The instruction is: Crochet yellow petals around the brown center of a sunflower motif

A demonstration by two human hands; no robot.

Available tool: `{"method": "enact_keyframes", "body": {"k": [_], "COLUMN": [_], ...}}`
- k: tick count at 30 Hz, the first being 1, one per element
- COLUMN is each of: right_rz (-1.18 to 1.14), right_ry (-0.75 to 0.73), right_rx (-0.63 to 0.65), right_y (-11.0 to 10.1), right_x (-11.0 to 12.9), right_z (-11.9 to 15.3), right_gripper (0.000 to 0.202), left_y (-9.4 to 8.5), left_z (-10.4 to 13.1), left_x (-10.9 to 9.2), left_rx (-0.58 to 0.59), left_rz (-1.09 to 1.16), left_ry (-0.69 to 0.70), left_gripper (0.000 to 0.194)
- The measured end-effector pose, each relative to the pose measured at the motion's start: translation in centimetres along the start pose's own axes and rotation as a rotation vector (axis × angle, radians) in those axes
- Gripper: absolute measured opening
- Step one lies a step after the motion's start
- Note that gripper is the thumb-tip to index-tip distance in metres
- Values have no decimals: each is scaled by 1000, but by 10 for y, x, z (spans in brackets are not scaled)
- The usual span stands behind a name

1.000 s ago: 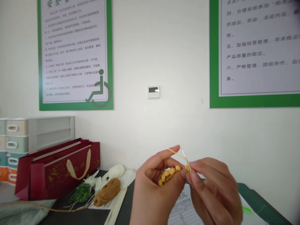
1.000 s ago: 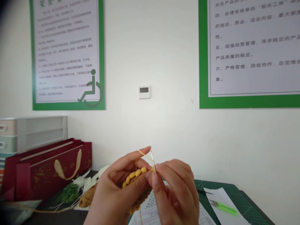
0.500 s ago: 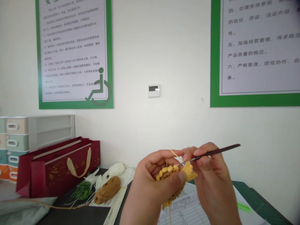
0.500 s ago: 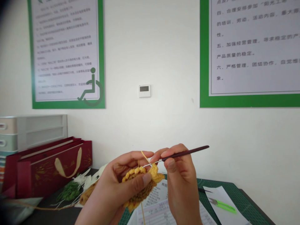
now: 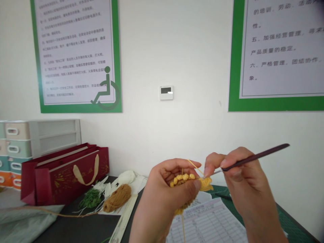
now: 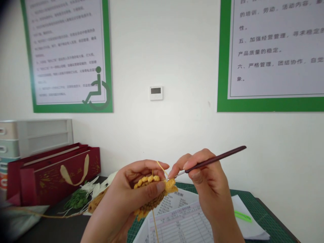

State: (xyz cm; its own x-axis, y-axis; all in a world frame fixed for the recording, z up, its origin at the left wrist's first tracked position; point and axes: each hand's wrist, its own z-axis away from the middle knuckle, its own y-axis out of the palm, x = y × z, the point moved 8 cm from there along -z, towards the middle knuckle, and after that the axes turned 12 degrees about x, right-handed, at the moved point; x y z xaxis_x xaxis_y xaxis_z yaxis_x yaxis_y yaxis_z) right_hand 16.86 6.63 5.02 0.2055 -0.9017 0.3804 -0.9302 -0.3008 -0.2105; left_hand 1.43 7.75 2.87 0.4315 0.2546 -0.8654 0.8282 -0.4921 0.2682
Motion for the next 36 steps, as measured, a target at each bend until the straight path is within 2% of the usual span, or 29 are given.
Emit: {"method": "enact_keyframes", "body": {"k": [4,8,11,14,17,19,22,25,28,32,36], "right_rz": [94,225,401,670,842,814,652,481,295,121,60], "right_ry": [-48,-163,-248,-312,-345,-378,-389,-309,-271,-263,-313], "right_rx": [-3,31,121,200,177,130,25,-163,-310,-382,-416], "right_y": [0,6,18,35,44,43,34,21,18,20,20], "right_x": [12,28,41,50,51,48,36,20,8,-3,-8], "right_z": [1,2,0,-1,0,2,4,5,8,7,8], "right_gripper": [9,15,24,28,30,33,36,31,26,19,10], "left_y": [-2,-3,-5,-7,-5,-6,-7,-5,-1,2,4], "left_z": [-2,-1,0,1,3,4,7,7,3,1,-3], "left_x": [2,1,0,-3,-6,-8,-13,-14,-9,-5,1], "left_rx": [-17,-34,-51,-69,-75,-105,-188,-249,-252,-260,-227], "left_rz": [-12,-24,-29,-41,-31,-36,-100,-122,-15,134,223], "left_ry": [-9,6,25,52,75,102,176,233,252,277,205], "left_gripper": [22,26,26,25,26,27,29,37,45,44,46]}}
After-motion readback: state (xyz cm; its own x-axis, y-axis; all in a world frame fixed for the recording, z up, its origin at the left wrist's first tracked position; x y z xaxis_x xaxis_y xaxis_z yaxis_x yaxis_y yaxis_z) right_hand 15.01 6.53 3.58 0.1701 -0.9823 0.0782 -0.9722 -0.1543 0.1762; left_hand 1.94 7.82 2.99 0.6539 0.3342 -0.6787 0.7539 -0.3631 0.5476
